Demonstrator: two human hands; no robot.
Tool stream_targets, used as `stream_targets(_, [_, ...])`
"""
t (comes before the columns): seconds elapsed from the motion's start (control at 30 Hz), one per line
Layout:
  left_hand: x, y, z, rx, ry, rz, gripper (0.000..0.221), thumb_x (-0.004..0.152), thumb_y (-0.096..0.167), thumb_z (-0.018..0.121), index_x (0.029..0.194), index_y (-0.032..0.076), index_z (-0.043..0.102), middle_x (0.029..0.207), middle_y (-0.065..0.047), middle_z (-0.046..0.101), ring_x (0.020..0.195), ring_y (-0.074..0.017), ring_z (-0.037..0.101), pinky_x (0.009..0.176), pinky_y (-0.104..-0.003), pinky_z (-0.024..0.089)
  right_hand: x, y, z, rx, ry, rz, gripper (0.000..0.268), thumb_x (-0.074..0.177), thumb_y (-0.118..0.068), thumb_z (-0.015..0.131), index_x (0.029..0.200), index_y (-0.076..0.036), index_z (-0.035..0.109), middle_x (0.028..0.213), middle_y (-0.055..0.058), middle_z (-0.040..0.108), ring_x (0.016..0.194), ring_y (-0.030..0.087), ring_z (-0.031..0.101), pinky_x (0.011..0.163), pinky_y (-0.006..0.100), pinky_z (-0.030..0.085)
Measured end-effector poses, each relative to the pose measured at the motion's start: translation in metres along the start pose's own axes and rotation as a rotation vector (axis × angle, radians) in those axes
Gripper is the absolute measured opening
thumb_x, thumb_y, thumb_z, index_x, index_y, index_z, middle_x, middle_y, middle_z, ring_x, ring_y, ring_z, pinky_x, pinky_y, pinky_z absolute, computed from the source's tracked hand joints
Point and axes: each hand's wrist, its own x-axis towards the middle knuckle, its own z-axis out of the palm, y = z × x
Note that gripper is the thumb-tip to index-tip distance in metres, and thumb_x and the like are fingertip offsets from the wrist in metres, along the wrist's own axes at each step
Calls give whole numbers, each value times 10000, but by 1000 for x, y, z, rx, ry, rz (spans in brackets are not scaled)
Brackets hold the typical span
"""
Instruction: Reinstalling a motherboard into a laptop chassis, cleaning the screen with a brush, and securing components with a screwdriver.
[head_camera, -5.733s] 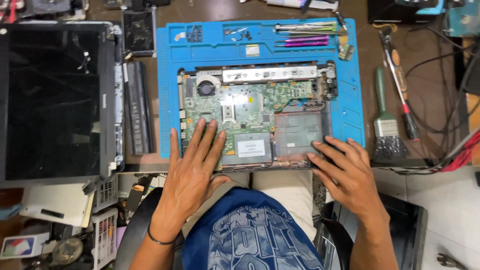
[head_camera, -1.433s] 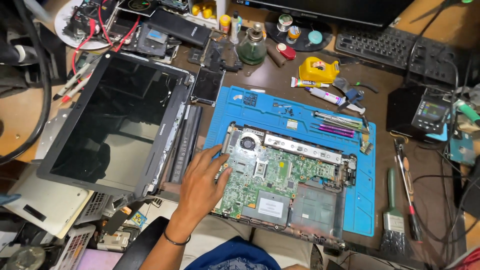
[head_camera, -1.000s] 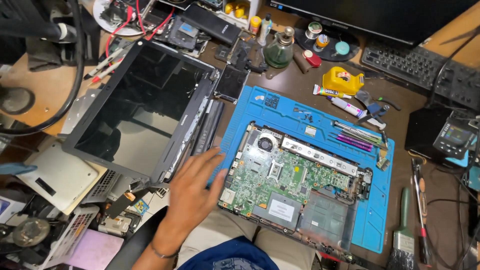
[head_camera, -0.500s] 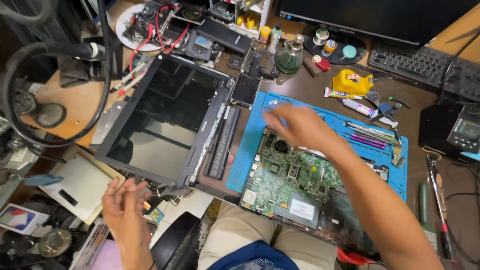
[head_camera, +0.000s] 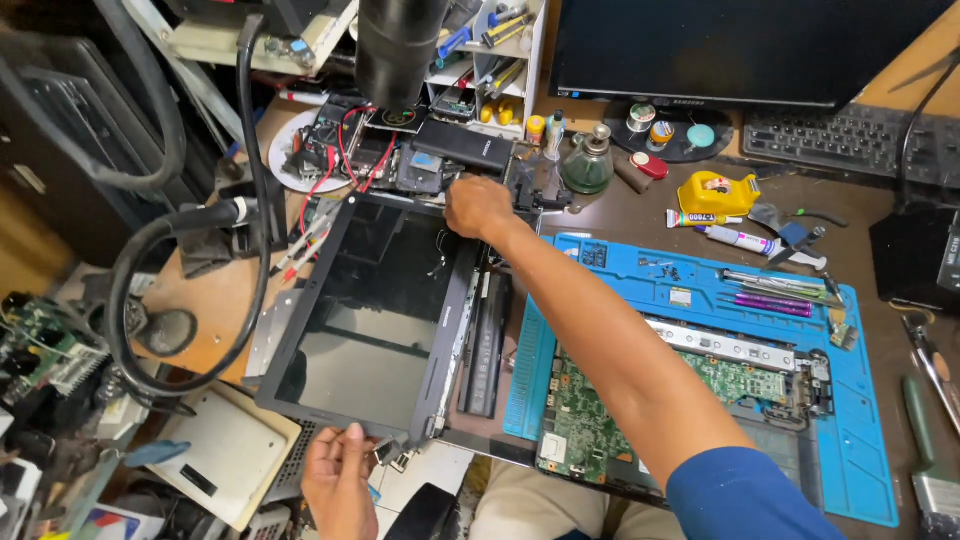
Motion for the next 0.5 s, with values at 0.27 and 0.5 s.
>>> stream_targets(0.27, [21, -24, -12, -9, -36, 102, 280, 945, 8, 696, 1092, 72, 467, 842, -96, 589, 709, -206, 589, 586, -336, 489, -3, -12, -4, 138, -12, 104, 373, 1008, -411, 581, 1079, -76, 729, 1162, 128, 721, 1086, 383, 682, 924, 533, 537])
stream_targets(0.5, [9, -12, -21, -77, -8, 237, 360, 908, 28, 721, 1189, 44, 496, 795, -88, 557, 690, -163, 586, 664, -307, 571, -6, -7, -14, 226, 46, 41, 391, 981, -509, 508, 1112, -192, 695, 1209, 89, 724, 1177, 372, 641, 914, 545, 510])
